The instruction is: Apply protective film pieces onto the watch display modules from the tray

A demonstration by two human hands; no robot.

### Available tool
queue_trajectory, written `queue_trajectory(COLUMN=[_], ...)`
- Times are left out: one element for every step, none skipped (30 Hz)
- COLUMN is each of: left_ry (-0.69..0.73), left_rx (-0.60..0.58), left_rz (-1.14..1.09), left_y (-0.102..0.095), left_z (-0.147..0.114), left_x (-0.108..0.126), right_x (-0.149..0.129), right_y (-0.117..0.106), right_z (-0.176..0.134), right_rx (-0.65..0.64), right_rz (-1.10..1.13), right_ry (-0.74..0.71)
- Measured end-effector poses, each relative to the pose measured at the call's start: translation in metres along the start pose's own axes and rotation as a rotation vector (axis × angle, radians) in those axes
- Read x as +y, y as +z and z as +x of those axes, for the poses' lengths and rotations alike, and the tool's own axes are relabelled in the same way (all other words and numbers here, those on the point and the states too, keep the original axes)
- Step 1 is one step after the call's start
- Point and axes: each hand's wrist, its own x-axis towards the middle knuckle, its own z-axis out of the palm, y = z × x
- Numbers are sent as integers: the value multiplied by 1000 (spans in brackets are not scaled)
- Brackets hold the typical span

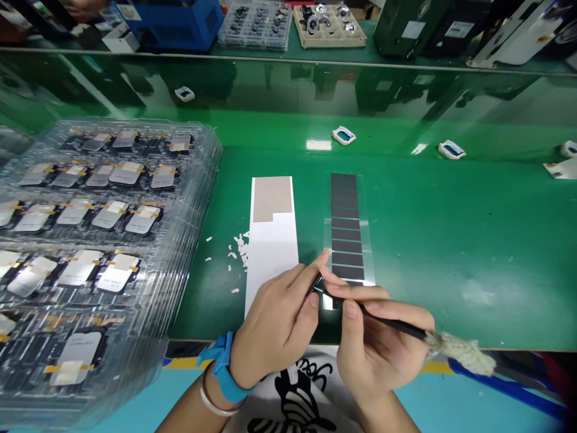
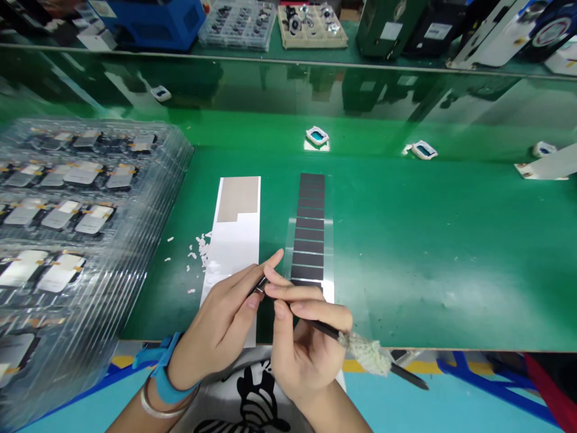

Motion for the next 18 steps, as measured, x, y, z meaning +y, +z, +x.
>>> queue_trajectory(left_ry=[-6, -10, -10, -6, -3, -3, -6, -17, -31, -45, -51, -54, -50, -44, -38, -35, -36, -41], left_rx=[-3, -4, -5, -6, -6, -7, -6, -6, -6, -7, -8, -12, -15, -18, -19, -21, -23, -24], left_rz=[2, 4, 3, 2, 2, 7, 19, 36, 58, 80, 102, 120, 137, 154, 167, 175, 181, 184], left_y=[0, 0, 0, 0, 0, 0, 0, 0, 0, 0, 0, 0, 0, 0, 0, 0, 1, 1], left_z=[0, 0, 0, 0, 0, 0, 1, 1, 1, 1, 1, 2, 2, 2, 3, 3, 3, 3], left_x=[0, 0, 0, 0, 0, 0, 0, 0, 1, 1, 1, 2, 2, 2, 2, 2, 2, 2], right_x=[0, -1, -1, -1, -1, -2, -2, -2, -1, -1, -1, -1, -1, -1, -1, -1, -1, -1], right_y=[0, 0, 0, 0, 0, 0, 0, 0, 0, -1, -1, -1, -1, -1, 0, 0, 0, 0], right_z=[0, 0, 0, 0, 0, 0, 0, 0, 0, 0, -1, -1, -1, -1, -1, -2, -2, -2], right_rx=[-4, -5, 0, 10, 20, 25, 23, 20, 22, 29, 43, 60, 73, 78, 75, 65, 53, 38], right_rz=[3, 4, 6, 9, 13, 16, 21, 25, 28, 31, 34, 37, 40, 44, 50, 58, 62, 64], right_ry=[1, 1, -1, -5, -7, -8, -4, 1, 2, 3, 3, 3, 2, 2, 3, 3, 2, 4])
